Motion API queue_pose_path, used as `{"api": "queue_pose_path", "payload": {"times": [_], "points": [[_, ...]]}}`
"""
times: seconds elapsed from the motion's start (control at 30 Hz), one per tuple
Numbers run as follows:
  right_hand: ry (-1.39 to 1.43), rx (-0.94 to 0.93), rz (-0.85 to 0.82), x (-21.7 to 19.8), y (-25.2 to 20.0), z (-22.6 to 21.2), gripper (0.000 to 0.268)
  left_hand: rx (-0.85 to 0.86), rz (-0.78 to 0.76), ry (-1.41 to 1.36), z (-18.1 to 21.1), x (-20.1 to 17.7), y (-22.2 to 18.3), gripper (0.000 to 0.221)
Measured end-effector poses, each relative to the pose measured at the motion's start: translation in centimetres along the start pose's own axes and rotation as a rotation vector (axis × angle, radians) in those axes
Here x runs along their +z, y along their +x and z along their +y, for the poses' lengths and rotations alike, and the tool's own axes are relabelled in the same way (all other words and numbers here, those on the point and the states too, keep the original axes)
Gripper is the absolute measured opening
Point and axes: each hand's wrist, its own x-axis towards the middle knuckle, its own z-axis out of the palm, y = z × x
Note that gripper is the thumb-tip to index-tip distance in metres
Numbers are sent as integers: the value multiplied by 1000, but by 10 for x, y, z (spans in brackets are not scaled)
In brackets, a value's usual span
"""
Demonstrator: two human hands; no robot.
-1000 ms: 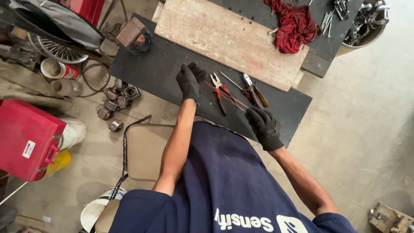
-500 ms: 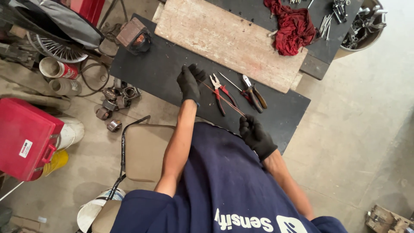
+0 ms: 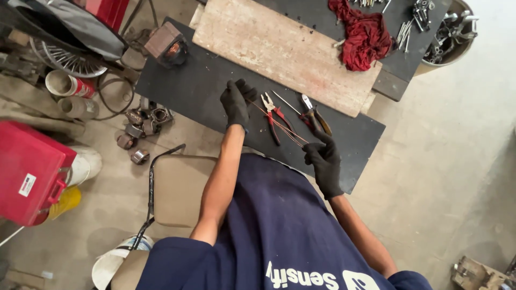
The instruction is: Stripping and twisting wires for electronic repair
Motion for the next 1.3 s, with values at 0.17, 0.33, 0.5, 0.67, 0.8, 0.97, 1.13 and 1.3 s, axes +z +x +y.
{"api": "queue_pose_path", "payload": {"times": [0.17, 0.33, 0.5, 0.67, 0.8, 0.97, 1.13, 1.3], "points": [[-325, -205, -109, -14, 1, 20, 24, 5, -1, 22, -10, -2, 17, 42], [-812, -588, -182, -30, 8, 22, 36, 26, -4, 36, -15, -5, 18, 43], [-1158, -706, -181, -55, 21, 60, 54, 17, -16, 30, -6, -3, 4, 42], [-1045, -706, -96, -48, 30, 50, 45, -12, -31, -26, 2, -3, -1, 41], [-900, -668, -77, -17, 6, 0, 18, -12, -46, -45, -3, -5, 6, 42], [-308, 14, 95, -7, -2, 14, 10, -15, 7, -16, -6, -1, 11, 41], [435, 684, 194, -32, 30, 73, 10, -15, 19, 25, -14, 1, 12, 41], [197, 395, 199, 5, 13, -5, 13, 53, -12, 63, -13, -2, 20, 44]]}}
